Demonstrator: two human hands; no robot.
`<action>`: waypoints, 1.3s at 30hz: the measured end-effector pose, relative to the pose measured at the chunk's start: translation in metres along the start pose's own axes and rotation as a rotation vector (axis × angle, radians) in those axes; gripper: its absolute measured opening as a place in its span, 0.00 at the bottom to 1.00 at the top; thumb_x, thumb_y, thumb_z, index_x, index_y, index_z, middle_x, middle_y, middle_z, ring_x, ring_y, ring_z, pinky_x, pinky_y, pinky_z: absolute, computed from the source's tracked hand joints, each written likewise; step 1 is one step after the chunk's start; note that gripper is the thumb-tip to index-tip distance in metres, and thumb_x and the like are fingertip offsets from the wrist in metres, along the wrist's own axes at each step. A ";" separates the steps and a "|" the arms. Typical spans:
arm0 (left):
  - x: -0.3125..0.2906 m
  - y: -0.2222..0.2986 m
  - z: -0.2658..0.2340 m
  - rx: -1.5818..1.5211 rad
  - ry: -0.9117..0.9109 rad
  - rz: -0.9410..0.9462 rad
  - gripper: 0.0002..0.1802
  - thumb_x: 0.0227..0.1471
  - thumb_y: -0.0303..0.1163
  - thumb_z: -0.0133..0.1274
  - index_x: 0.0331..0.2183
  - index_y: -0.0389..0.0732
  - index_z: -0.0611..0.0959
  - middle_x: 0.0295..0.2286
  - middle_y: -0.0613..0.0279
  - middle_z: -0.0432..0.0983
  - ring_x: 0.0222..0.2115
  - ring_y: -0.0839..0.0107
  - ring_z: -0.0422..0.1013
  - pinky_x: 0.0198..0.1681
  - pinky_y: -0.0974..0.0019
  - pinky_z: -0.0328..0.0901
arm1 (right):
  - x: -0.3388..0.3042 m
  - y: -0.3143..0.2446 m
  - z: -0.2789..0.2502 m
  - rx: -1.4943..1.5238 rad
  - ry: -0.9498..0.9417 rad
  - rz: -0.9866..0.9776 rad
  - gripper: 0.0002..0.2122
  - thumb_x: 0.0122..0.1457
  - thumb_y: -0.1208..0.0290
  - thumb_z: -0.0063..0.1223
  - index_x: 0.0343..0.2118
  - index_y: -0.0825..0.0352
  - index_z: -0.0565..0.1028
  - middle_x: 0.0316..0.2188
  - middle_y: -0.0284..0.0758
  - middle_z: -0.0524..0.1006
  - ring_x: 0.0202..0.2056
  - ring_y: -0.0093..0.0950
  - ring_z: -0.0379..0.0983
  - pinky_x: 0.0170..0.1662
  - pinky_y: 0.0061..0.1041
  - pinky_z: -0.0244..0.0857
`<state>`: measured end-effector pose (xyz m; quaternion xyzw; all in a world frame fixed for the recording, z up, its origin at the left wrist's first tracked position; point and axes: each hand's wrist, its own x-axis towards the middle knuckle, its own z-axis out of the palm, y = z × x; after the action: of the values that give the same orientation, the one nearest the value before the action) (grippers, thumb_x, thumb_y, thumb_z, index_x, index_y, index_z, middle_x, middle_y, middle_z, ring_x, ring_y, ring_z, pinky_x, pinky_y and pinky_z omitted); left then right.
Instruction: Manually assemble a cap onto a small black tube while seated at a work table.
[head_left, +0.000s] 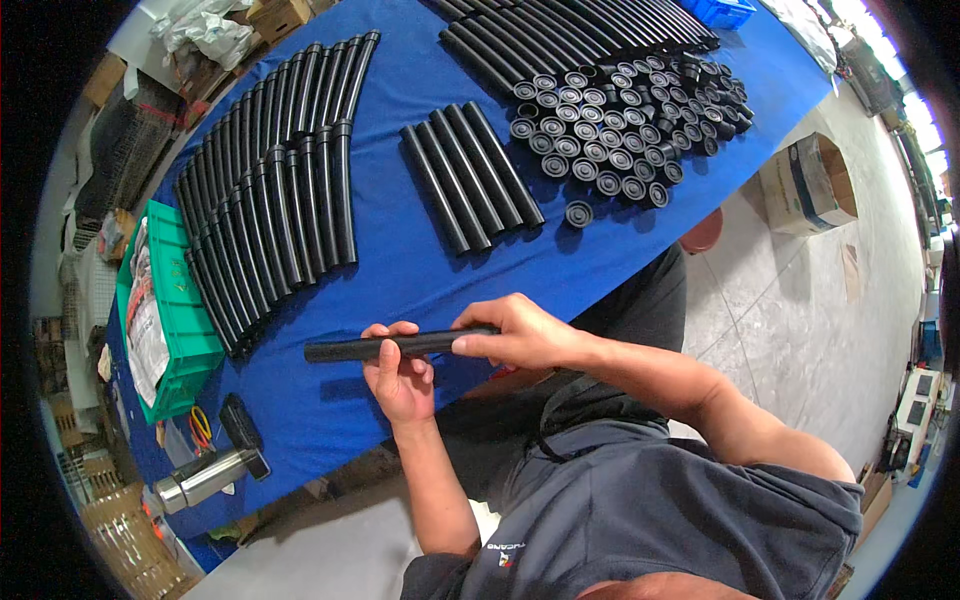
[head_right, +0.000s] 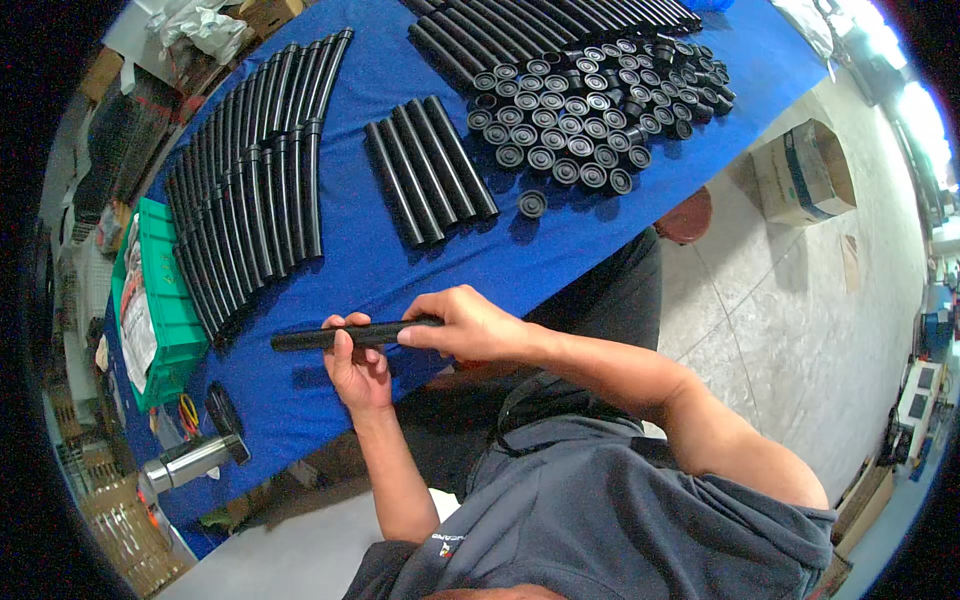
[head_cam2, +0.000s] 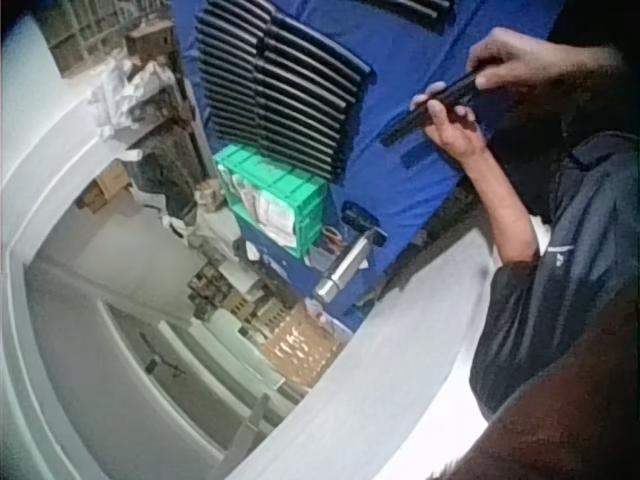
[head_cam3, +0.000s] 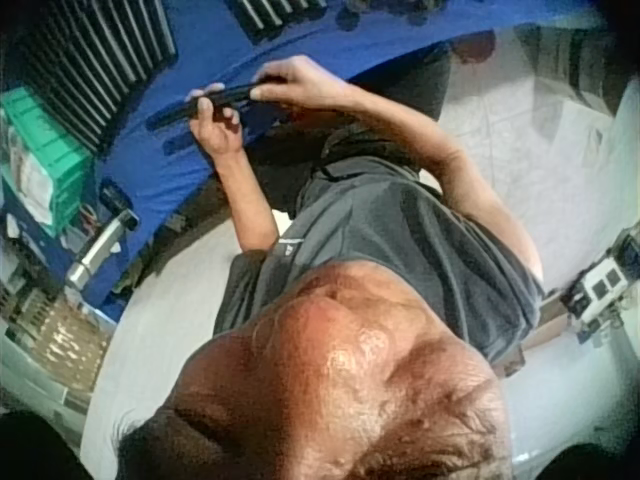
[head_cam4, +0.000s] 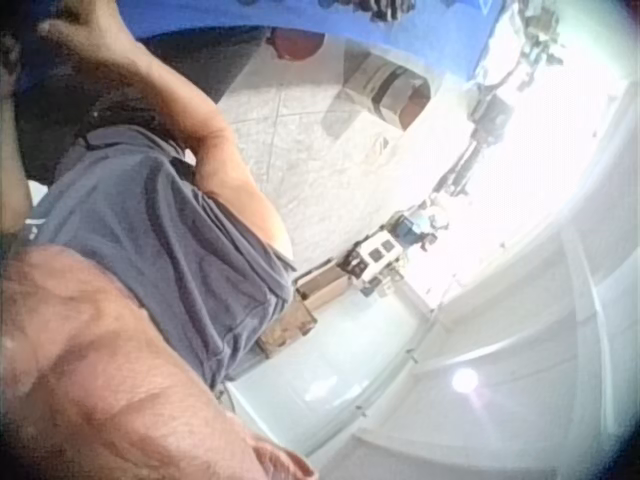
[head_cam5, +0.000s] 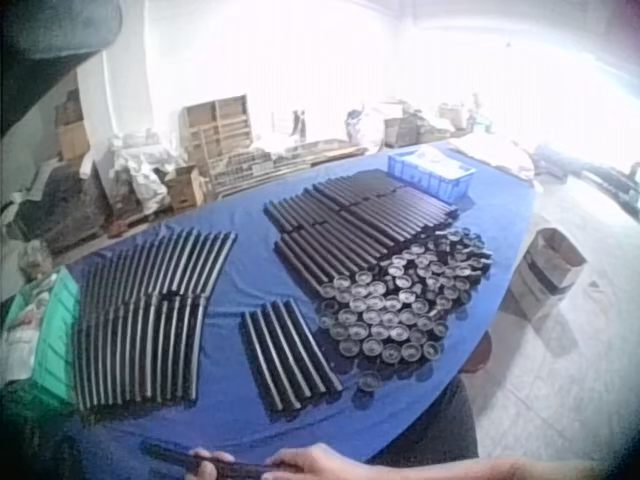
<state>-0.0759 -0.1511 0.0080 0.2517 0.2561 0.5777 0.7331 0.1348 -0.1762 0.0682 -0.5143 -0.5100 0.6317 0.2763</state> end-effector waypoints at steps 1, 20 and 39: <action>0.000 0.000 0.002 0.027 -0.021 0.004 0.13 0.58 0.31 0.52 0.45 0.43 0.71 0.38 0.48 0.76 0.20 0.76 0.70 0.17 0.75 0.67 | 0.002 0.002 -0.003 0.139 -0.059 0.067 0.15 0.52 0.68 0.61 0.42 0.68 0.75 0.27 0.42 0.74 0.30 0.39 0.74 0.31 0.34 0.70; 0.001 0.000 -0.003 -0.035 0.008 0.008 0.12 0.61 0.32 0.48 0.45 0.40 0.71 0.39 0.46 0.75 0.19 0.75 0.69 0.16 0.75 0.66 | 0.008 0.020 0.010 -0.257 0.268 -0.558 0.13 0.56 0.66 0.59 0.39 0.70 0.77 0.23 0.42 0.76 0.25 0.38 0.75 0.28 0.28 0.69; 0.002 0.000 -0.001 -0.003 0.035 -0.032 0.14 0.58 0.30 0.52 0.45 0.42 0.72 0.40 0.46 0.76 0.21 0.74 0.71 0.18 0.74 0.67 | 0.007 0.027 0.005 -0.351 0.292 -0.535 0.14 0.56 0.65 0.59 0.40 0.69 0.76 0.24 0.40 0.75 0.25 0.29 0.73 0.27 0.30 0.68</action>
<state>-0.0766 -0.1494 0.0073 0.2364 0.2720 0.5707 0.7379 0.1324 -0.1804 0.0399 -0.4870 -0.6827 0.3592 0.4095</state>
